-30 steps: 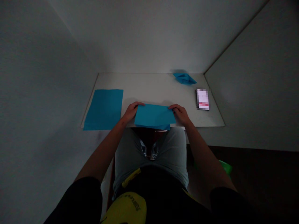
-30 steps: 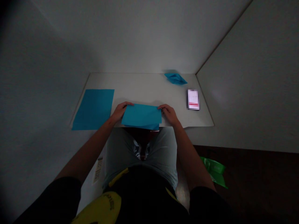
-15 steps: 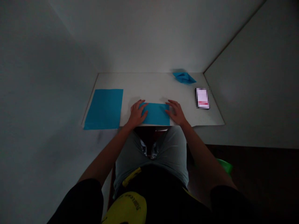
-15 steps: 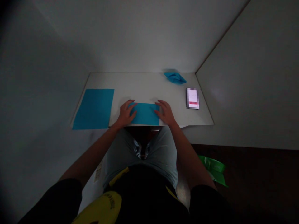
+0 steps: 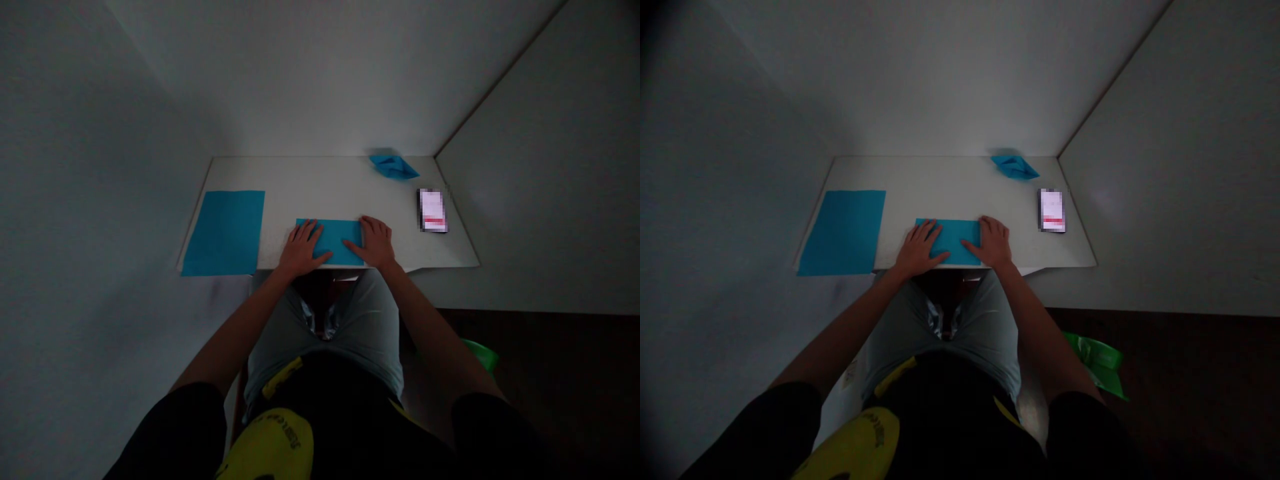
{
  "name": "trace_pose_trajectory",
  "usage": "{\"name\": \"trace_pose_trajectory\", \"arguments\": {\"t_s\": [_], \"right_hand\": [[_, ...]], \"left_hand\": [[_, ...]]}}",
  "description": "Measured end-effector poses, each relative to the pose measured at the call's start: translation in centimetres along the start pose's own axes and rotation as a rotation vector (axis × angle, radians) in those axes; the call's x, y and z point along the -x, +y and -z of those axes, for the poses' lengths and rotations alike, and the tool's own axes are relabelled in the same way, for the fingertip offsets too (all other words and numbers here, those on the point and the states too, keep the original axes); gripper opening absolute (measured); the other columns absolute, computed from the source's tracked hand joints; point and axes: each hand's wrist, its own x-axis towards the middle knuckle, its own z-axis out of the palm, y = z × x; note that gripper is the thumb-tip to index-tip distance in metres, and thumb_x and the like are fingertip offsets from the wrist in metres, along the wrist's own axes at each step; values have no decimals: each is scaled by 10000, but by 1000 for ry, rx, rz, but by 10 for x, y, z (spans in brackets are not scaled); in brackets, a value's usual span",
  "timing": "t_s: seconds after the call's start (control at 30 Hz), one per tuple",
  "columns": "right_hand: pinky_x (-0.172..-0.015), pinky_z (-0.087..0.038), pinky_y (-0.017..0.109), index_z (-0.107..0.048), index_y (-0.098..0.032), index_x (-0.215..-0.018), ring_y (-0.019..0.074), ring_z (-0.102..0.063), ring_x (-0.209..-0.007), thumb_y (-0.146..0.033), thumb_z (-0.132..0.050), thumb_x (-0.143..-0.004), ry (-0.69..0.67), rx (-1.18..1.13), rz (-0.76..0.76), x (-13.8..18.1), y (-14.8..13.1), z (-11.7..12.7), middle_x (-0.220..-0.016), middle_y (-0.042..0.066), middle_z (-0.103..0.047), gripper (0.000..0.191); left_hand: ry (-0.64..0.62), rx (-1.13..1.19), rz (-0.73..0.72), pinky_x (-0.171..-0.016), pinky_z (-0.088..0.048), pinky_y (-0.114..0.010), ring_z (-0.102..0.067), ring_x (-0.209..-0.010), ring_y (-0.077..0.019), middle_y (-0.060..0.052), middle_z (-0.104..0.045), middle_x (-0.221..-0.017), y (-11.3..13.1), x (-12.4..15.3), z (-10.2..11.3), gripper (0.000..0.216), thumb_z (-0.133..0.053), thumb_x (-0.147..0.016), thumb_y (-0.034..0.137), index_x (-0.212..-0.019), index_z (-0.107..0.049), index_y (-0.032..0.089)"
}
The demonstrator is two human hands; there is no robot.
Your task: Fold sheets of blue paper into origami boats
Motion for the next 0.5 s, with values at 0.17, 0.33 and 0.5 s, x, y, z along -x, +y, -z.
{"name": "trace_pose_trajectory", "arguments": {"t_s": [0.17,0.33,0.5], "right_hand": [[-1239,-381,669,-670,-217,-1461,477,-535,-1489,-871,-705,-910,-39,-18,-112,-10,-2,3,-1602,221,-644,856],[-1150,-433,604,-638,-221,-1509,402,-690,-1300,-577,-749,-959,-107,-89,-170,-35,2,10,-1428,188,-766,664],[-1070,-512,580,-798,-256,-1290,361,-756,-1141,-432,-784,-946,-241,-89,-300,-65,7,20,-1201,112,-849,387]], "left_hand": [[-63,-89,14,-1444,-229,-632,-293,-1779,-426,-193,-336,-1899,7,-1,9,830,-682,-1073,663,-1768,-513,242],[-83,-141,20,-1444,-245,-597,-294,-1782,-384,-165,-341,-1902,9,-1,12,834,-620,-1093,709,-1787,-479,269],[-74,-126,19,-1436,-263,-600,-317,-1770,-392,-166,-358,-1894,8,-1,12,831,-635,-1084,702,-1779,-494,268]]}}
